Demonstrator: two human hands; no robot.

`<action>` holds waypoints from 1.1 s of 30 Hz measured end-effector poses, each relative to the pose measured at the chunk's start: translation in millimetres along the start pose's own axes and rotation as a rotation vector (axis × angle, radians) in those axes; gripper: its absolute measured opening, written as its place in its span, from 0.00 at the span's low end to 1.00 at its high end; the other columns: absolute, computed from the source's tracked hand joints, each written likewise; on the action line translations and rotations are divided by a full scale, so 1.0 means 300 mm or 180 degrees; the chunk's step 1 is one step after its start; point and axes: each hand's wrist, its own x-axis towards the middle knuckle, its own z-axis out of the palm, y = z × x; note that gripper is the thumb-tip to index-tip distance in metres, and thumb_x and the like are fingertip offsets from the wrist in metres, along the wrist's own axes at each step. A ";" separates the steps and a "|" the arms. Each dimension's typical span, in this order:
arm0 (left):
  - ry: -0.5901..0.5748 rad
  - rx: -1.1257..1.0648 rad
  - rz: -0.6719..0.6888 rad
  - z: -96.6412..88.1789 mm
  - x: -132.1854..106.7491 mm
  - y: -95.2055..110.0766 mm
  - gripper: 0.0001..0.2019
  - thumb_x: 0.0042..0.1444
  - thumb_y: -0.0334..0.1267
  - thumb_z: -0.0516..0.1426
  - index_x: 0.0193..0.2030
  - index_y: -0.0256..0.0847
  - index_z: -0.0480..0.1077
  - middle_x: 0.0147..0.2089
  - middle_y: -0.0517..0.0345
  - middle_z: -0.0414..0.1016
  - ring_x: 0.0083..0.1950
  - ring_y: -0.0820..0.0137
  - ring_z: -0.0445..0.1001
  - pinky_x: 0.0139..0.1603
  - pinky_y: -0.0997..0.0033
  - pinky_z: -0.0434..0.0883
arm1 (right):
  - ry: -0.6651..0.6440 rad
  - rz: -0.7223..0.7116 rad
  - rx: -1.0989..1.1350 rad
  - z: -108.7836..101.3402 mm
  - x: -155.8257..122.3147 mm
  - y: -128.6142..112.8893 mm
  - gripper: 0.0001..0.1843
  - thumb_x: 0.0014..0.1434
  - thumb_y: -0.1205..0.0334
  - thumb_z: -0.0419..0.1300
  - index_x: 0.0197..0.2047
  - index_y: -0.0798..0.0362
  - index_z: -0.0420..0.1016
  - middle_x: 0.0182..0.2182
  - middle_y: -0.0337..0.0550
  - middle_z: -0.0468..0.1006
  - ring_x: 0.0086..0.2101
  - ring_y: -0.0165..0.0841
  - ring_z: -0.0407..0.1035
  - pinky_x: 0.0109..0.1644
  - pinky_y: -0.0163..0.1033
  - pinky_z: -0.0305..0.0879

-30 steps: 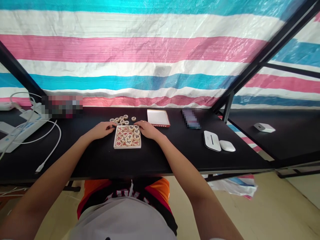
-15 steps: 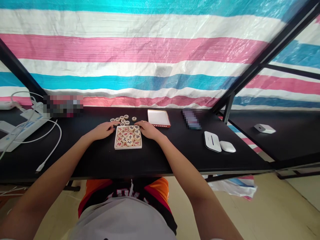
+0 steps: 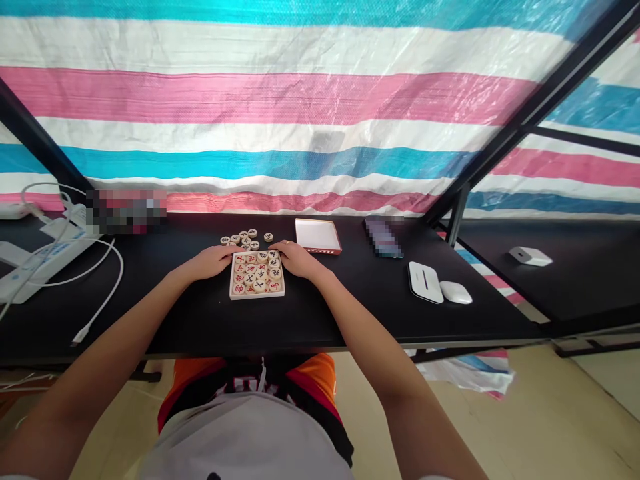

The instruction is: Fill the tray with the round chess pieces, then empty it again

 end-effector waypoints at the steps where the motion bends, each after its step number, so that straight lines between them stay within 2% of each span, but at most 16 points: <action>1: 0.0008 0.0011 0.0005 0.002 0.001 0.002 0.24 0.61 0.35 0.43 0.63 0.52 0.63 0.62 0.65 0.68 0.60 0.67 0.68 0.58 0.70 0.64 | 0.0002 -0.0001 0.0004 0.000 0.000 0.000 0.20 0.60 0.75 0.50 0.53 0.55 0.73 0.46 0.51 0.75 0.47 0.37 0.70 0.54 0.46 0.66; 5: 0.0053 0.0030 -0.0109 0.009 -0.001 0.004 0.24 0.62 0.37 0.43 0.64 0.52 0.62 0.64 0.62 0.66 0.61 0.63 0.67 0.59 0.65 0.64 | -0.0008 0.0002 -0.0005 -0.002 -0.001 -0.003 0.21 0.60 0.76 0.50 0.53 0.54 0.72 0.46 0.50 0.75 0.47 0.37 0.70 0.54 0.46 0.66; 9: 0.0216 -0.0127 -0.0116 0.006 -0.006 -0.005 0.24 0.62 0.36 0.43 0.63 0.49 0.64 0.63 0.60 0.66 0.61 0.63 0.67 0.59 0.65 0.64 | -0.0027 0.0037 -0.0015 -0.004 -0.002 -0.004 0.21 0.60 0.76 0.50 0.53 0.54 0.72 0.47 0.50 0.75 0.47 0.36 0.69 0.54 0.46 0.65; 14: 0.0338 -0.0251 -0.0094 -0.001 -0.006 -0.020 0.22 0.60 0.32 0.42 0.54 0.43 0.71 0.57 0.56 0.72 0.57 0.64 0.70 0.57 0.65 0.66 | -0.0025 0.0041 -0.0003 -0.003 -0.001 -0.004 0.21 0.60 0.75 0.50 0.53 0.54 0.72 0.47 0.50 0.75 0.47 0.37 0.69 0.54 0.45 0.65; 18: 0.0352 -0.0020 -0.0090 0.006 -0.004 -0.022 0.21 0.59 0.32 0.43 0.53 0.42 0.71 0.56 0.54 0.72 0.55 0.63 0.71 0.56 0.66 0.66 | -0.0024 0.0051 0.0007 -0.001 -0.001 -0.003 0.20 0.60 0.75 0.50 0.53 0.56 0.72 0.47 0.51 0.75 0.47 0.37 0.70 0.54 0.44 0.65; 24: 0.0455 0.0102 -0.0268 -0.011 -0.016 -0.035 0.17 0.59 0.35 0.44 0.41 0.44 0.73 0.47 0.55 0.75 0.46 0.63 0.73 0.47 0.66 0.69 | 0.0018 -0.0021 0.0002 0.003 -0.001 0.004 0.20 0.60 0.76 0.50 0.53 0.54 0.72 0.46 0.49 0.75 0.47 0.36 0.70 0.54 0.45 0.65; 29: 0.0389 0.0024 -0.0217 -0.027 -0.023 -0.072 0.17 0.58 0.36 0.45 0.42 0.43 0.75 0.45 0.54 0.76 0.48 0.62 0.72 0.52 0.64 0.67 | 0.0047 -0.0063 0.0031 0.005 -0.003 0.008 0.21 0.60 0.75 0.50 0.53 0.54 0.72 0.46 0.50 0.75 0.46 0.36 0.70 0.54 0.45 0.66; 33: 0.0483 0.0100 -0.0130 -0.016 -0.023 -0.084 0.18 0.60 0.44 0.48 0.48 0.45 0.76 0.47 0.50 0.73 0.51 0.59 0.68 0.55 0.60 0.65 | 0.0060 -0.0067 0.0064 0.006 -0.002 0.010 0.21 0.60 0.75 0.50 0.53 0.53 0.73 0.46 0.49 0.76 0.46 0.37 0.70 0.53 0.47 0.66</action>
